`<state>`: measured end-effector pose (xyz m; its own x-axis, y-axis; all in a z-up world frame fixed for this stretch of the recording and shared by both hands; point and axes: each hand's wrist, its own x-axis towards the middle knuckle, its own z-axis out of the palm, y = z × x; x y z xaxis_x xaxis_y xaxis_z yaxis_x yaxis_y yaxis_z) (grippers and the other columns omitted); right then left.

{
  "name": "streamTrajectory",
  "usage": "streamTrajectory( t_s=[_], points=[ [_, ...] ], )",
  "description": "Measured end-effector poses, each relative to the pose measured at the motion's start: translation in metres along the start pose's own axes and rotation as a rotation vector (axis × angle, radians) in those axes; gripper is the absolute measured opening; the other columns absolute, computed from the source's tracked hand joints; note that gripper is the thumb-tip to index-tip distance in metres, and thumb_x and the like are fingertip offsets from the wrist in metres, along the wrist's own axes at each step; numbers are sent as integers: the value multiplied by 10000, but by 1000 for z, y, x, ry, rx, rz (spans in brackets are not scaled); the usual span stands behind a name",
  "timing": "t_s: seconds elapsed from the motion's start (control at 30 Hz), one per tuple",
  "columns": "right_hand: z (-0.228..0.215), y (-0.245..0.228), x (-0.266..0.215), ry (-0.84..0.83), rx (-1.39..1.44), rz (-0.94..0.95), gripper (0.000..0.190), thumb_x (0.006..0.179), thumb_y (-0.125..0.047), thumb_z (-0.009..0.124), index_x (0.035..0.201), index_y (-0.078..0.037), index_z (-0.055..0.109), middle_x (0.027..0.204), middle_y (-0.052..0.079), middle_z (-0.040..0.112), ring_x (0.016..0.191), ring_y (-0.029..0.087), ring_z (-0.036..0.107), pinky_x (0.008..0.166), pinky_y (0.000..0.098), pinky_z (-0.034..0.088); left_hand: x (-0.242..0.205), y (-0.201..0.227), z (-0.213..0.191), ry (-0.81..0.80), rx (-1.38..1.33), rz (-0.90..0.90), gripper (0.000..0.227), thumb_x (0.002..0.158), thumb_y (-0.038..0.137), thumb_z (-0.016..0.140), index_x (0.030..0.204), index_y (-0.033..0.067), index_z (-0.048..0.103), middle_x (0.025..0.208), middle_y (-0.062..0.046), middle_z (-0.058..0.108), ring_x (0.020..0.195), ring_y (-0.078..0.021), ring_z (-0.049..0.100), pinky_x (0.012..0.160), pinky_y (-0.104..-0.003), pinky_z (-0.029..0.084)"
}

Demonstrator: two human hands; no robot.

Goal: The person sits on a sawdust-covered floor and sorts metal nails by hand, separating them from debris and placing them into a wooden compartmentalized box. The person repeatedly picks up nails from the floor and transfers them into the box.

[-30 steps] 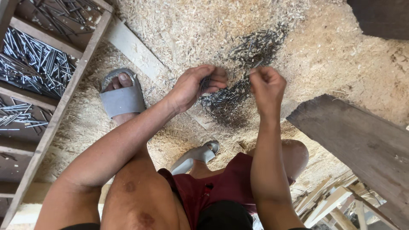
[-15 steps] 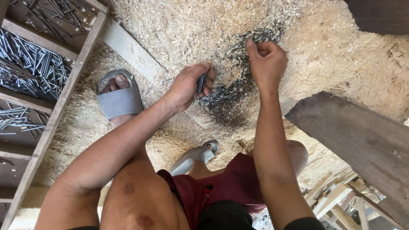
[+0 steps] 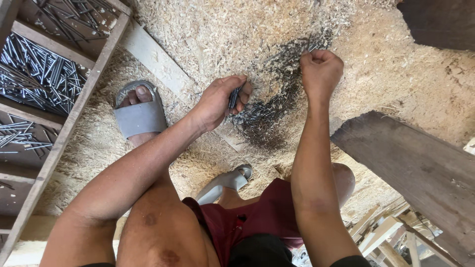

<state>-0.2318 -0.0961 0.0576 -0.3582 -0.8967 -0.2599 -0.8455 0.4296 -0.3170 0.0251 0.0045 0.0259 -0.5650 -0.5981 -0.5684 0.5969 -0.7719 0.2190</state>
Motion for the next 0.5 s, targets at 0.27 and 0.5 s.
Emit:
streamTrajectory(
  t_s=[0.27,0.5],
  points=[
    [-40,-8,-34,-153,454,203,55,896,-39,752,849,-51,728,668,25,661,477,71,518,396,199,401,3,1,-3,-42,-32,10,347,1075,272,436,1054,35,690,852,-80,700,711,-144,661,678,-296,572],
    [-58,-49,-106,-382,570,74,56,968,-43,739,917,-42,716,697,7,648,552,39,542,490,186,419,10,4,18,-49,186,51,392,1038,354,559,1180,21,709,930,-93,722,808,-148,687,748,-301,587]
  ],
)
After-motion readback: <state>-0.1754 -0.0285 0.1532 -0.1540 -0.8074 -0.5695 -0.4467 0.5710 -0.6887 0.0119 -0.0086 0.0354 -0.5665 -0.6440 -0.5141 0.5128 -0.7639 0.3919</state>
